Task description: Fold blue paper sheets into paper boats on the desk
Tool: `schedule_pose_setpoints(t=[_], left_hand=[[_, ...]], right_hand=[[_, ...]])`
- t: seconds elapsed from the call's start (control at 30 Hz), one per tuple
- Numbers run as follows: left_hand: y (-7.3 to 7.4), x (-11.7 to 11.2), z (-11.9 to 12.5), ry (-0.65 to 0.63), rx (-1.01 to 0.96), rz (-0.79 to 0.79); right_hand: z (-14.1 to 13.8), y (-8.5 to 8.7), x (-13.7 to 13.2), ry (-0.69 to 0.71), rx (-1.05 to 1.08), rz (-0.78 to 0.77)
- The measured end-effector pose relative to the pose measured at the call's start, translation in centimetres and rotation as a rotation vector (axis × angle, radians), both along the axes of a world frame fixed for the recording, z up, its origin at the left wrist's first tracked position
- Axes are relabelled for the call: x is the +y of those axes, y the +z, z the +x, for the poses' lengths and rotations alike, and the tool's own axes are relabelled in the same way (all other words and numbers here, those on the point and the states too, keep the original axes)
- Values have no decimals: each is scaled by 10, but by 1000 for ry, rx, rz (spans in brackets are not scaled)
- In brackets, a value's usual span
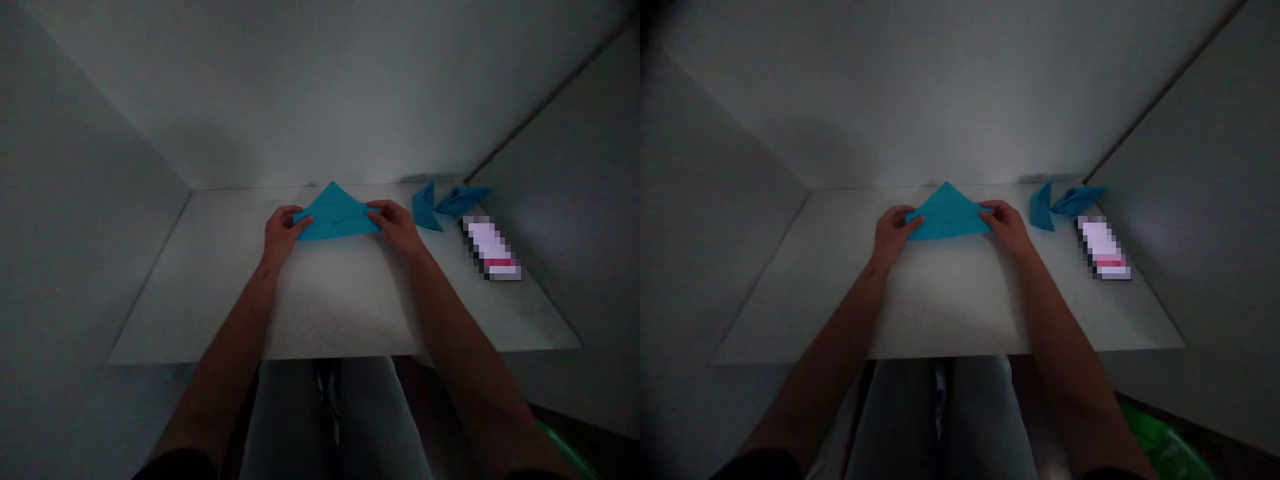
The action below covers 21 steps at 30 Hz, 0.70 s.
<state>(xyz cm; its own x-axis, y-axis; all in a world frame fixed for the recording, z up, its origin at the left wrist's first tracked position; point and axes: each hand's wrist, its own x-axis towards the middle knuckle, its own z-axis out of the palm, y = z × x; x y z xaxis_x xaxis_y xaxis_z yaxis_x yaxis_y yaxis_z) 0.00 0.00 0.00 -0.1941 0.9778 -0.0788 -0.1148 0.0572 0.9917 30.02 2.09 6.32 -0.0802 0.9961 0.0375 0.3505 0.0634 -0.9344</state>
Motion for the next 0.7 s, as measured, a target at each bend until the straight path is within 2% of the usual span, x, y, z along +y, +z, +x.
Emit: schedule_pose_setpoints(t=[0.27, 0.47, 0.7], left_hand=[[2, 0, -2, 8, 53, -14], [1, 0, -2, -5, 49, -14], [0, 2, -1, -17, 5, 72]], right_hand=[[1, -1, 1, 14, 97, -75], [5, -3, 1, 0, 67, -140], [8, -2, 3, 0, -6, -31]])
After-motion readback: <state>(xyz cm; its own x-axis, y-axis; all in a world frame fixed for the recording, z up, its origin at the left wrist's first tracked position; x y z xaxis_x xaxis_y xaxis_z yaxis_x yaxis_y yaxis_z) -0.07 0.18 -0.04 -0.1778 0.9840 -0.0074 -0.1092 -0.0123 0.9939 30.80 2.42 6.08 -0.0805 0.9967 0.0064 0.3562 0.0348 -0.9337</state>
